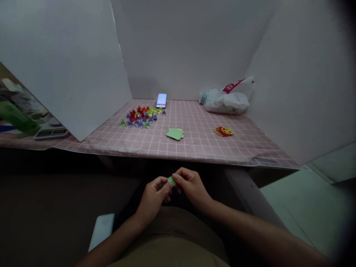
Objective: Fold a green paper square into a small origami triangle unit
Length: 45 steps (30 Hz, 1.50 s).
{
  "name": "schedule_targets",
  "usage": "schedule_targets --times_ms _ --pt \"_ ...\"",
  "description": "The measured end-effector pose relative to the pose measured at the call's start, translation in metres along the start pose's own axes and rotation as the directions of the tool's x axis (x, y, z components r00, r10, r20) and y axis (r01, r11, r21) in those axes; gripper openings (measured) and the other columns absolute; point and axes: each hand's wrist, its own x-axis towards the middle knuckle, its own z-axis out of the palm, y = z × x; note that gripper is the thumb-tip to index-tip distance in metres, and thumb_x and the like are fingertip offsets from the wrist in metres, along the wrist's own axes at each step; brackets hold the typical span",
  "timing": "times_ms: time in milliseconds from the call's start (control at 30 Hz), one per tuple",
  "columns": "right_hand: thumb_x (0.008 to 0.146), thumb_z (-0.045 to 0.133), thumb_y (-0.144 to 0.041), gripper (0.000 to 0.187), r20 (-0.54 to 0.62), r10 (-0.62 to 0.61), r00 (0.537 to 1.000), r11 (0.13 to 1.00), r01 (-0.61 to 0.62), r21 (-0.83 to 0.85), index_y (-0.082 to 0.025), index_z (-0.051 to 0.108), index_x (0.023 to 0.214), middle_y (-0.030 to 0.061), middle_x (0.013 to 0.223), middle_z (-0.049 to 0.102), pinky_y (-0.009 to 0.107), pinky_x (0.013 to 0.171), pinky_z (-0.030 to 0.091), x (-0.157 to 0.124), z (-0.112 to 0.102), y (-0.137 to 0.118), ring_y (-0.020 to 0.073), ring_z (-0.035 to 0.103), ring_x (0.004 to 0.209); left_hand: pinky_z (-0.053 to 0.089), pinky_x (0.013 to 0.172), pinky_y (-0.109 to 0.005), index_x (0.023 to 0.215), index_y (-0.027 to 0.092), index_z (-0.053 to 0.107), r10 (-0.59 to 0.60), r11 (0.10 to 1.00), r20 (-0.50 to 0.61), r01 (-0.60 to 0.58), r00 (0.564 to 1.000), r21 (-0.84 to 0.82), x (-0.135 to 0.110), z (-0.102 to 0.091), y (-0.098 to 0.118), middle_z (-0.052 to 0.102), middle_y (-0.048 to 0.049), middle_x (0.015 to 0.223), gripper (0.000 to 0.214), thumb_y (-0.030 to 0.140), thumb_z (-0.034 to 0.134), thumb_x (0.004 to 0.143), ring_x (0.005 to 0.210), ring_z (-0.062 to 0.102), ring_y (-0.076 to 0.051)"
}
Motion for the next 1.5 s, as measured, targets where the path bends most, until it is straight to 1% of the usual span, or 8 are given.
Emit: schedule_targets --times_ms 200,333,533,667,867,1067,1233,1500 --pt "0.087 0.058 -0.042 0.035 0.110 0.068 0.992 0.984 -0.085 0.154 -0.016 0.057 0.065 -0.0010 0.057 0.059 0.023 0.049 0.038 0.003 0.002 0.004 0.0087 0.049 0.045 0.037 0.049 -0.021 0.066 0.016 0.056 0.017 1.000 -0.035 -0.016 0.999 0.009 0.000 -0.004 -0.008 0.054 0.0037 0.058 0.030 0.041 0.064 0.082 0.048 0.047 -0.008" --pt "0.079 0.068 -0.041 0.030 0.148 0.090 0.985 0.984 -0.111 0.137 -0.015 0.058 0.067 -0.0024 0.057 0.058 0.022 0.046 0.036 0.004 0.001 0.005 0.0081 0.049 0.044 0.037 0.050 -0.021 0.066 0.016 0.056 0.021 1.000 -0.030 -0.020 0.999 0.022 -0.001 -0.006 -0.009 0.054 0.0036 0.059 0.031 0.041 0.063 0.082 0.048 0.047 -0.009" --pt "0.086 0.058 -0.045 0.035 0.179 0.095 0.979 0.985 -0.119 0.124 -0.015 0.058 0.068 -0.0003 0.059 0.061 0.022 0.046 0.037 0.007 -0.004 0.006 0.0084 0.052 0.043 0.037 0.051 -0.021 0.066 0.017 0.055 0.058 0.998 -0.037 -0.057 0.998 0.040 -0.001 -0.007 -0.006 0.053 0.0037 0.059 0.030 0.041 0.061 0.084 0.049 0.046 -0.009" --pt "0.089 0.053 -0.050 0.039 0.183 0.087 0.979 0.982 -0.116 0.151 -0.015 0.059 0.073 -0.0005 0.060 0.060 0.023 0.047 0.040 0.010 -0.006 0.006 0.0089 0.052 0.044 0.036 0.049 -0.021 0.066 0.017 0.055 0.075 0.995 -0.100 -0.067 0.992 0.078 -0.002 -0.007 -0.007 0.052 0.0041 0.057 0.029 0.041 0.062 0.083 0.048 0.046 -0.009" --pt "0.079 0.069 -0.036 0.024 0.185 0.115 0.976 0.969 -0.152 0.197 -0.015 0.060 0.073 -0.0024 0.062 0.061 0.021 0.049 0.040 0.006 -0.001 0.008 0.0077 0.052 0.047 0.038 0.052 -0.023 0.067 0.017 0.057 0.094 0.992 -0.109 -0.085 0.990 0.088 -0.003 -0.007 -0.006 0.054 0.0028 0.057 0.029 0.041 0.062 0.084 0.051 0.049 -0.011" --pt "0.080 0.065 -0.035 0.022 0.222 0.123 0.967 0.987 -0.142 0.073 -0.015 0.061 0.072 -0.0033 0.060 0.058 0.022 0.047 0.037 0.003 0.001 0.008 0.0085 0.051 0.047 0.041 0.060 -0.024 0.074 0.017 0.064 0.140 0.986 -0.151 -0.124 0.979 0.112 -0.002 -0.006 0.000 0.061 0.0004 0.067 0.023 0.037 0.062 0.084 0.063 0.052 -0.014" --pt "0.080 0.064 -0.034 0.020 0.244 0.119 0.962 0.977 -0.158 0.144 -0.015 0.061 0.076 -0.0023 0.064 0.062 0.023 0.052 0.042 0.002 0.001 0.008 0.0090 0.055 0.050 0.039 0.055 -0.022 0.074 0.016 0.063 0.095 0.994 -0.146 -0.086 0.985 0.065 -0.002 -0.007 -0.001 0.060 0.0011 0.064 0.025 0.038 0.060 0.086 0.058 0.048 -0.012" --pt "0.079 0.063 -0.033 0.018 0.201 0.133 0.971 0.984 -0.154 0.092 -0.016 0.060 0.074 -0.0036 0.061 0.060 0.022 0.047 0.039 0.002 0.003 0.008 0.0090 0.054 0.046 0.039 0.052 -0.022 0.075 0.016 0.062 0.053 0.998 -0.123 -0.048 0.991 0.035 0.000 -0.006 -0.003 0.059 0.0012 0.063 0.026 0.039 0.061 0.084 0.054 0.048 -0.012"
